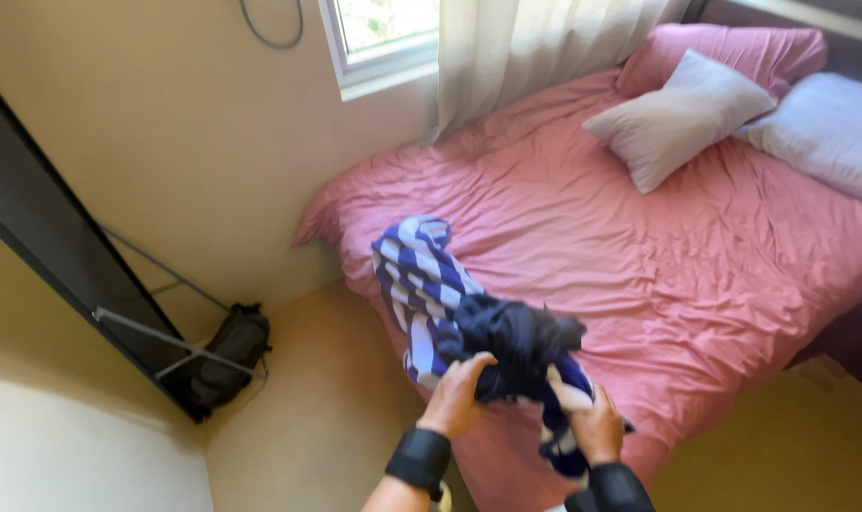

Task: The person folds a dark t-shirt and a pair of dark shorts on a pink bed, then places them into a wooden wardrobe. They then fold a blue and white striped towel on the bed and place it in the wardrobe as well.

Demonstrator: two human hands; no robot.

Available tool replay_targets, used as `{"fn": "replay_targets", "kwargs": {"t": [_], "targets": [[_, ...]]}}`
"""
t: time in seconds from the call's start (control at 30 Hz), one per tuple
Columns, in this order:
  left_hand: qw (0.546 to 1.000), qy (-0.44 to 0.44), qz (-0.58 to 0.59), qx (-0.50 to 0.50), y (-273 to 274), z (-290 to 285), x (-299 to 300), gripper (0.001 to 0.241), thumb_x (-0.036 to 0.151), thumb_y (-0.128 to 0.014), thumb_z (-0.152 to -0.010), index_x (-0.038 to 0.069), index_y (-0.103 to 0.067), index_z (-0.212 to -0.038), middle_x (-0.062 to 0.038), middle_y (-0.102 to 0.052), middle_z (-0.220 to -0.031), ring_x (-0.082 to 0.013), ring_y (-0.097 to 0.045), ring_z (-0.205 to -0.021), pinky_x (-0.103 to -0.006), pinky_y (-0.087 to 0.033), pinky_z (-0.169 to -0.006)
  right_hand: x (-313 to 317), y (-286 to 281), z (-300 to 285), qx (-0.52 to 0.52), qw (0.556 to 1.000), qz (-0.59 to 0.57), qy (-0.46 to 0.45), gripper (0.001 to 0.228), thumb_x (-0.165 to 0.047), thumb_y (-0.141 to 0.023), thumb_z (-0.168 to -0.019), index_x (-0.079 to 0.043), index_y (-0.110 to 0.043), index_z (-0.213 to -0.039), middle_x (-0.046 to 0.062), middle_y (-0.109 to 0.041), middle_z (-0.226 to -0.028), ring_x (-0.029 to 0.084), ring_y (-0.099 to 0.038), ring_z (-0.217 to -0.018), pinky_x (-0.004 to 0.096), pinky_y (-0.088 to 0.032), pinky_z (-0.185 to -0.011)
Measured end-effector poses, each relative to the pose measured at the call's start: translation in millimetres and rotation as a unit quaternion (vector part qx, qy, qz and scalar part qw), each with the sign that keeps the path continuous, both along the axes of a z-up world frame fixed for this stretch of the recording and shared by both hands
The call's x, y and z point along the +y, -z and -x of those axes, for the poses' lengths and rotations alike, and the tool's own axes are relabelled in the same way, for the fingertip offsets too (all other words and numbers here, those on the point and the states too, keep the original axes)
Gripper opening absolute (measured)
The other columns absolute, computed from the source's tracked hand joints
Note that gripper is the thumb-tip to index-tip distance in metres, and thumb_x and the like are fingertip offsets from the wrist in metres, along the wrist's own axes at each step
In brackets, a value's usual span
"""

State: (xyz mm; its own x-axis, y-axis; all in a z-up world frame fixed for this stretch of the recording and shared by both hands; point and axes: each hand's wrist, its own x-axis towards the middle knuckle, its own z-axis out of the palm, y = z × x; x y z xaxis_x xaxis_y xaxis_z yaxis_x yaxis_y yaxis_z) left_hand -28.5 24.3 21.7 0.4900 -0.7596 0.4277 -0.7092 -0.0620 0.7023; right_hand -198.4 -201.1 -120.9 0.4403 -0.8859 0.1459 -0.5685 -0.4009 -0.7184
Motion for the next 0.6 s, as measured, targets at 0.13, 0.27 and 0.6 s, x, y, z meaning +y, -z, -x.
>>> {"fn": "replay_targets", "kwargs": {"t": [0.13,0.27,0.6], "targets": [[0.992,-0.017,-0.101,0.068,38,12,22,0.078,-0.006,-0.072,-0.070,0.015,-0.054,-0.143,-0.015,-0.067,-0.107,-0.0403,-0.060,-0.102,-0.0460,-0.050,-0.090,28,-20,23,0.046,0.999,-0.025,0.009,0.059,-0.038,-0.076,-0.076,-0.021,-0.063,-0.132,0.012,-0.068,-0.129,0.040,-0.064,-0.115,0.049,-0.052,-0.092],[0.993,-0.026,-0.112,-0.014,103,26,42,0.055,0.001,-0.073,-0.075,0.018,-0.064,-0.126,-0.014,-0.069,-0.106,-0.0387,-0.064,-0.106,-0.0455,-0.053,-0.089,37,2,54,0.071,0.997,-0.012,-0.012,0.061,-0.034,-0.077,-0.075,-0.022,-0.062,-0.133,0.011,-0.068,-0.129,0.039,-0.065,-0.115,0.049,-0.053,-0.092],[0.976,-0.091,-0.195,0.030,57,62,-11,0.052,0.015,-0.073,-0.084,0.023,-0.058,-0.133,-0.019,-0.069,-0.098,-0.0438,-0.065,-0.097,-0.0537,-0.052,-0.081,-68,-22,69,0.007,0.999,0.032,-0.032,0.047,-0.030,-0.077,-0.077,-0.016,-0.067,-0.121,0.017,-0.071,-0.119,0.042,-0.065,-0.110,0.051,-0.052,-0.089]]}}
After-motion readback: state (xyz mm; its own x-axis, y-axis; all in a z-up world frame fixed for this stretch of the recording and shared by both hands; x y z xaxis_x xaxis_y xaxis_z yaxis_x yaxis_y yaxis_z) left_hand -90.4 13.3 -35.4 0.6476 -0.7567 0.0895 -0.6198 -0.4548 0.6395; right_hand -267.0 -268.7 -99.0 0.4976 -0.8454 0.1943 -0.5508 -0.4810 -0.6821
